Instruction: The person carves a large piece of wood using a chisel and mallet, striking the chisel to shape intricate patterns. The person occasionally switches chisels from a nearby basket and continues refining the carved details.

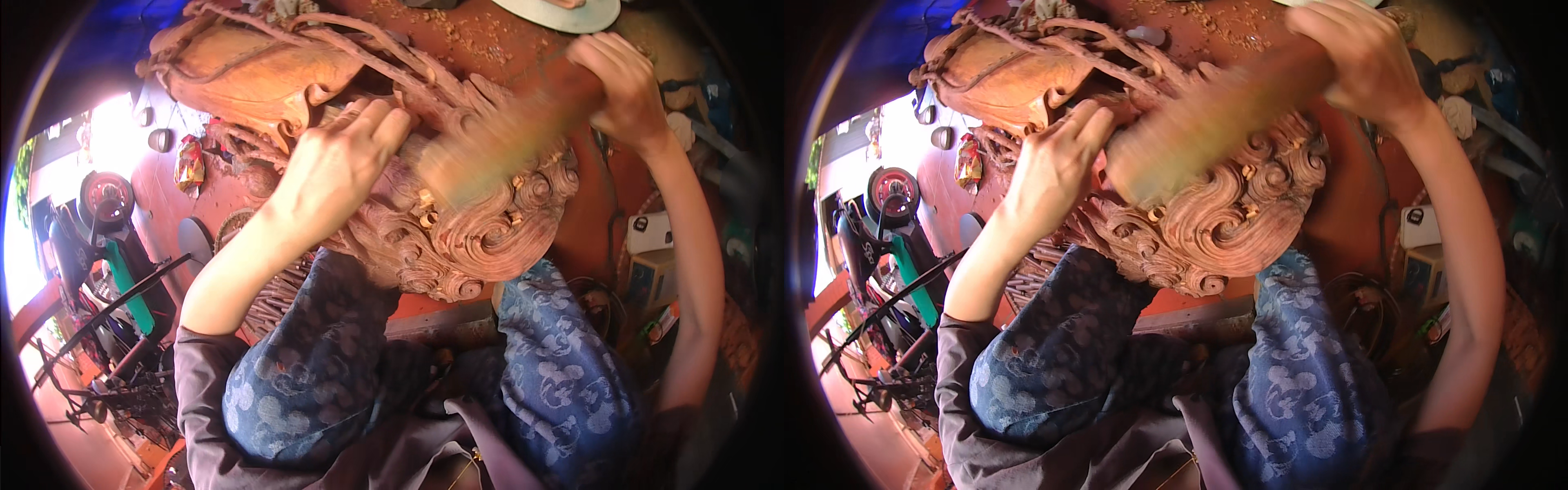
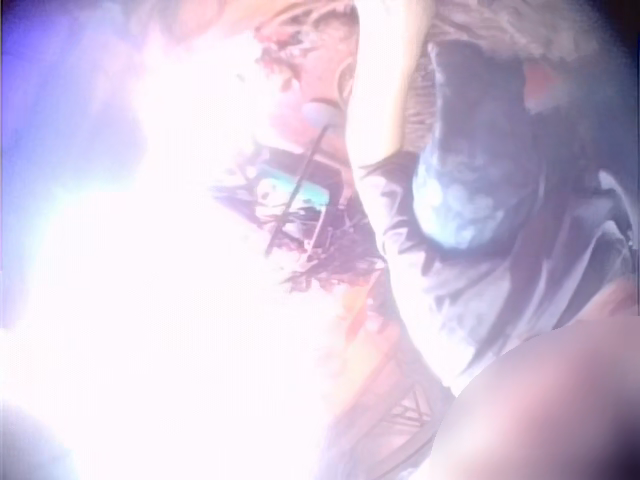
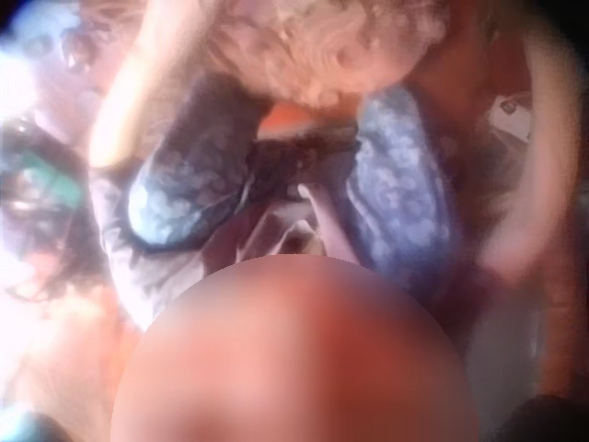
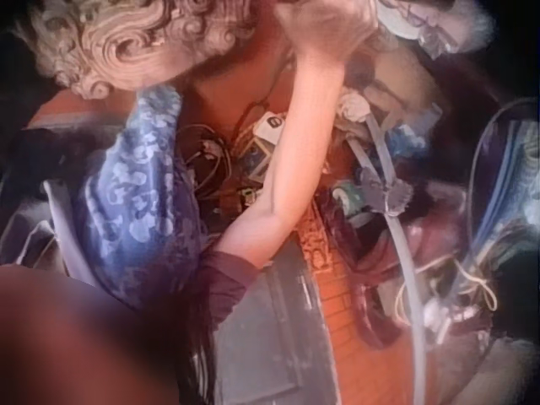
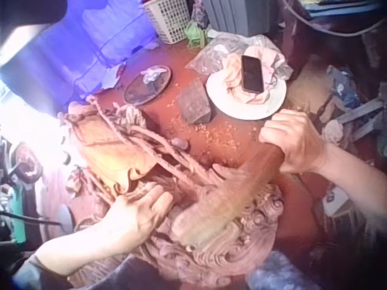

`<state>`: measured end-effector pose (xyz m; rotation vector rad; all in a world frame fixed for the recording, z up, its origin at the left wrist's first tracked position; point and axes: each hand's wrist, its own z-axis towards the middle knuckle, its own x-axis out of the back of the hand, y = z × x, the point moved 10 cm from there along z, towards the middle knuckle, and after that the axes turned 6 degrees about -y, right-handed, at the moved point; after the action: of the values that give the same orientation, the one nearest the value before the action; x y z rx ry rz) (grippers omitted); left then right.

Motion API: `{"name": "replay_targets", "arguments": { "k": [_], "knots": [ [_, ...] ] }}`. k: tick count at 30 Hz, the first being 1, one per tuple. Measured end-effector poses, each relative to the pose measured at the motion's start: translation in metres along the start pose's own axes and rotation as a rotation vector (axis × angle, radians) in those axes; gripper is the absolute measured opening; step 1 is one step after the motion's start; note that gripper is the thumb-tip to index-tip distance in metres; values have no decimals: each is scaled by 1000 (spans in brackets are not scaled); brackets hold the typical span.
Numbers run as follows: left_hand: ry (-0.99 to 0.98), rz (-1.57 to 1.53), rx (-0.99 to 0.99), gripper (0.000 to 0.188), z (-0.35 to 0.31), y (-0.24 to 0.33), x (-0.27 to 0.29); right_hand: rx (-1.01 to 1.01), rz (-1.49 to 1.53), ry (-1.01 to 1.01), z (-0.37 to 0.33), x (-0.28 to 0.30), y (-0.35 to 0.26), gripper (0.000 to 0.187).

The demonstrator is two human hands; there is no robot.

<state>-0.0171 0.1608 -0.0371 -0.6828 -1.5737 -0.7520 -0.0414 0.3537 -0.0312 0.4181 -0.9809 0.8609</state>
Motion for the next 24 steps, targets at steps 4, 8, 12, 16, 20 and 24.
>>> {"name": "replay_targets", "arguments": {
  "k": [4,8,12,16,20,24],
  "knots": [
    [-91,-115,-130,16,-11,-10,21,-35,68,-66,2,13,-23,35],
    [48,-875,-228,5,-61,-12,44,31,206,-71,-2,10,-55,29],
    [262,-862,-240,13,-83,-6,60,78,270,-57,-5,14,-91,27],
    [335,-623,16,23,-95,-20,45,43,276,-74,-8,10,-113,24],
    [381,-616,103,31,-104,-32,42,-3,312,-77,-17,5,-120,23],
    [419,-624,127,34,-123,-42,45,-14,364,-91,-24,-2,-124,24]
  ]
}}
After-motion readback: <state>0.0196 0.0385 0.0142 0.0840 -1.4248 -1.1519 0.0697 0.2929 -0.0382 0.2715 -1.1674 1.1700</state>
